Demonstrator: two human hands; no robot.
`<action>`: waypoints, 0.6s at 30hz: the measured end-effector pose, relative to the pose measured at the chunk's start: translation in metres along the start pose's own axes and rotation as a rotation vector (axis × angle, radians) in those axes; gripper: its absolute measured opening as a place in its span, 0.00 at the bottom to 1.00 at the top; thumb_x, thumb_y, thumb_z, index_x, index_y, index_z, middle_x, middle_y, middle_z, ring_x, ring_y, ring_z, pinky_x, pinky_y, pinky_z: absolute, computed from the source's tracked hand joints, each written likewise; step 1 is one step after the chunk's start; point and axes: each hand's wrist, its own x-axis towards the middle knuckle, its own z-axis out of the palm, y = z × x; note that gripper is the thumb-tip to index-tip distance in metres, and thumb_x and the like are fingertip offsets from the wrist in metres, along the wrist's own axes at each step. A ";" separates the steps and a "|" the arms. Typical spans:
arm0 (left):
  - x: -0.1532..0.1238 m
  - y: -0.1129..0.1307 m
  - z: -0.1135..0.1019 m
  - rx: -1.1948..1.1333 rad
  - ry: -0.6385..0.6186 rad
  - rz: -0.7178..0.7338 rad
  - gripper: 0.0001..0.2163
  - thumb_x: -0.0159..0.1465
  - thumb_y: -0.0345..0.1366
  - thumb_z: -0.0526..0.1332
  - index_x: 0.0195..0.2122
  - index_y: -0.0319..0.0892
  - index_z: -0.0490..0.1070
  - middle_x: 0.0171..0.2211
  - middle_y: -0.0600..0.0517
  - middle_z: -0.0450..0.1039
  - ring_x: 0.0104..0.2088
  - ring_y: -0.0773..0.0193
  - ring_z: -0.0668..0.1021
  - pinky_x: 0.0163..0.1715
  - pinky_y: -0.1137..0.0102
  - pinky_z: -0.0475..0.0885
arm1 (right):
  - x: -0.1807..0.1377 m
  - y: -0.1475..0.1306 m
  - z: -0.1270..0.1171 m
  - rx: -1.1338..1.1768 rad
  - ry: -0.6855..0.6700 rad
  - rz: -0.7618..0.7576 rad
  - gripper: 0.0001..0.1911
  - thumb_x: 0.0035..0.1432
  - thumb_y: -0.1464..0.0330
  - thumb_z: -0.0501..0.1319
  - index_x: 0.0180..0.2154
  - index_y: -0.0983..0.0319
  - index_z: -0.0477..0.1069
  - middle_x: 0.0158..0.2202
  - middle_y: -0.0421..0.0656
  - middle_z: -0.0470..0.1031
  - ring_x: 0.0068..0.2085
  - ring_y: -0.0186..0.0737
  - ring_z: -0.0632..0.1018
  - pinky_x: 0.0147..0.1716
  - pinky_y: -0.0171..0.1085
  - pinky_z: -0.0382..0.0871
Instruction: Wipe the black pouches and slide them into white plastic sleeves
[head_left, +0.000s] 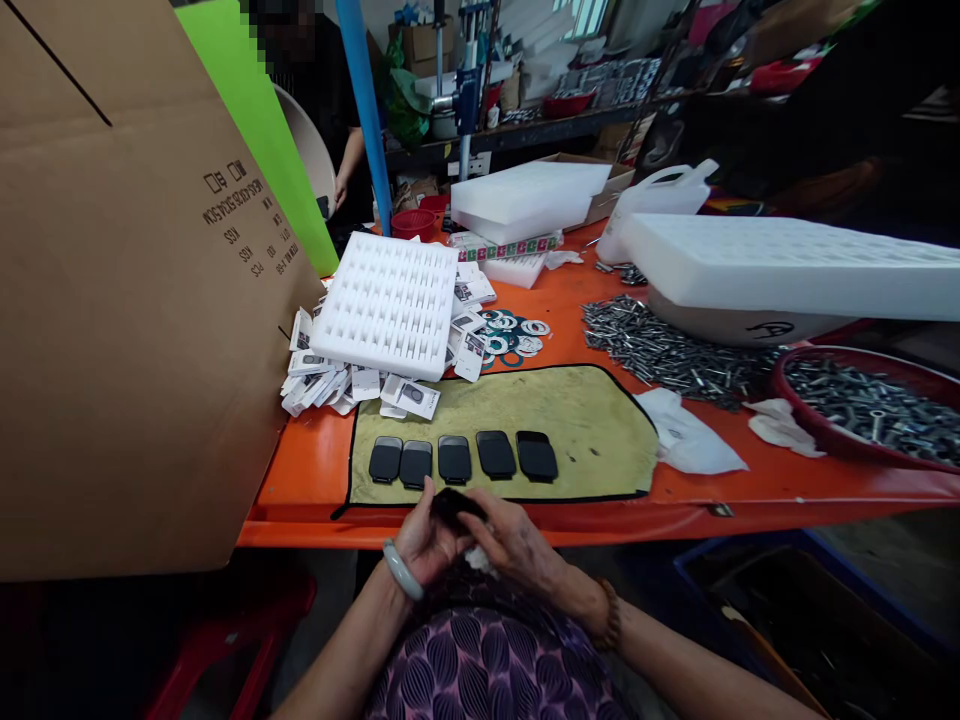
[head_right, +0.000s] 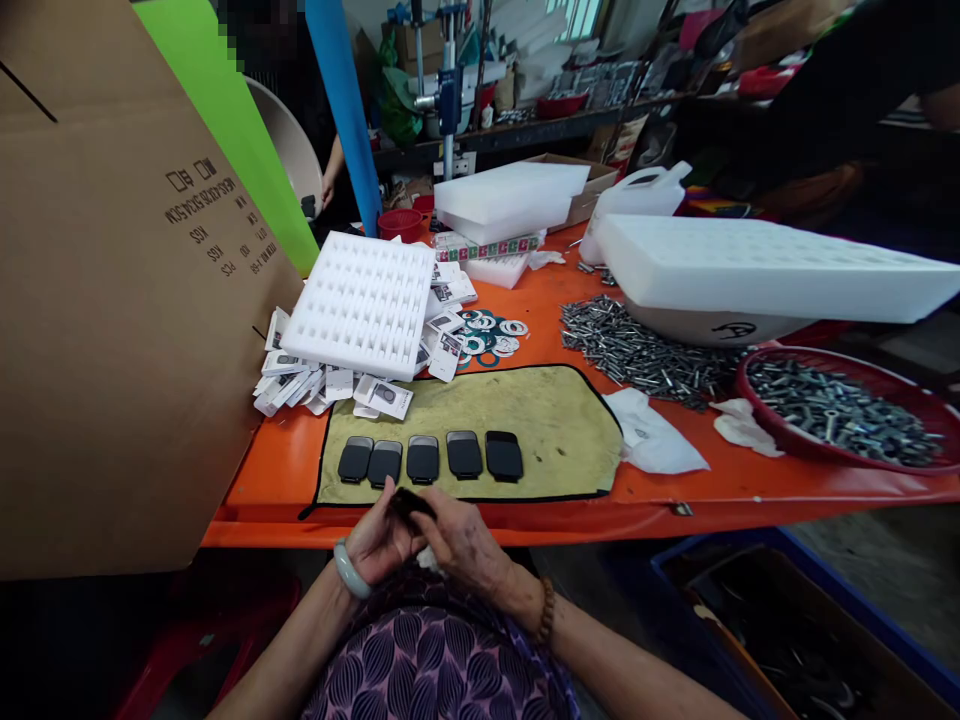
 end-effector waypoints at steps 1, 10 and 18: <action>-0.002 -0.001 0.002 0.050 -0.015 -0.018 0.22 0.62 0.54 0.57 0.39 0.37 0.73 0.34 0.46 0.77 0.32 0.61 0.78 0.40 0.65 0.72 | 0.003 0.004 -0.007 0.066 0.029 0.070 0.12 0.63 0.64 0.53 0.43 0.61 0.70 0.37 0.45 0.76 0.39 0.40 0.77 0.40 0.38 0.72; 0.004 0.043 -0.028 1.160 0.422 0.712 0.15 0.54 0.45 0.66 0.38 0.42 0.71 0.39 0.46 0.74 0.42 0.56 0.75 0.47 0.62 0.68 | -0.001 0.081 -0.163 0.288 0.092 0.620 0.23 0.44 0.54 0.67 0.38 0.62 0.74 0.34 0.47 0.78 0.32 0.44 0.76 0.30 0.38 0.70; 0.026 0.088 -0.059 2.115 0.499 0.626 0.33 0.52 0.44 0.68 0.60 0.51 0.62 0.66 0.46 0.53 0.67 0.37 0.49 0.60 0.45 0.48 | 0.018 0.124 -0.179 -0.078 -0.051 0.434 0.19 0.51 0.53 0.60 0.34 0.62 0.74 0.32 0.43 0.76 0.35 0.42 0.74 0.35 0.38 0.67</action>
